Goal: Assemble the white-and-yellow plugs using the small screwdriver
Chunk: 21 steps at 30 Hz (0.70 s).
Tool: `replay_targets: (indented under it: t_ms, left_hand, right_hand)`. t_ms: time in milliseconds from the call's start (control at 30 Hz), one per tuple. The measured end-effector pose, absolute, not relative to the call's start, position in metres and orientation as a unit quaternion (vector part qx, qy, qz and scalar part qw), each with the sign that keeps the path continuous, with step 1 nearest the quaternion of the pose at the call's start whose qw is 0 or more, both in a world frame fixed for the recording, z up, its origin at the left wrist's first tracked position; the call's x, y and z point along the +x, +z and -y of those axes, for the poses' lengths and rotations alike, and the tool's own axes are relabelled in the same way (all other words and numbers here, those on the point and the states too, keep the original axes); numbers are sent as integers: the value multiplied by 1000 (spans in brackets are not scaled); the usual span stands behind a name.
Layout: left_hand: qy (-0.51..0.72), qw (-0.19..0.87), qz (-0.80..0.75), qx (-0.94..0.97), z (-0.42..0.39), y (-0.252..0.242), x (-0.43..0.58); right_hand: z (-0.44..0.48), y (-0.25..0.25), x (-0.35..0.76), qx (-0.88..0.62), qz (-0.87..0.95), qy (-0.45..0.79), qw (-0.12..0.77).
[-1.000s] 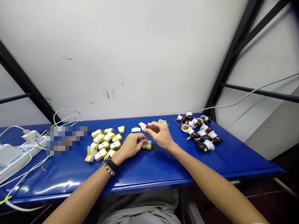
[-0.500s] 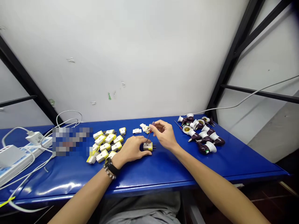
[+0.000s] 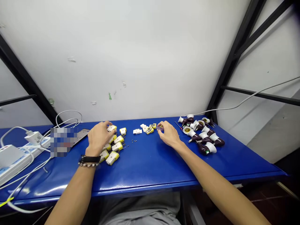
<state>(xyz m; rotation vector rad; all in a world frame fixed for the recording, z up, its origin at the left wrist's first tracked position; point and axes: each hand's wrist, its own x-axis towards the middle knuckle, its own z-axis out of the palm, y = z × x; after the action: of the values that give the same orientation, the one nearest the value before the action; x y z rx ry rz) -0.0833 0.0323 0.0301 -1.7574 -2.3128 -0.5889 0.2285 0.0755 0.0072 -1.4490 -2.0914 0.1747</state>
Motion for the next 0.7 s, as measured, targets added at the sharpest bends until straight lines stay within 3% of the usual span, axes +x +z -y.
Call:
replay_targets:
  t_ms: [167, 400, 700]
  left_hand:
    - [-152, 35, 814, -560, -34, 28, -98]
    - [-198, 140, 695, -677, -33, 20, -65]
    - [-100, 116, 556, -817, -52, -19, -16]
  right_hand:
    - [-78, 1, 228, -557, 809, 65, 175]
    - [-73, -3, 215, -524, 847, 28, 87]
    - [-72, -1, 213, -519, 842, 11, 146]
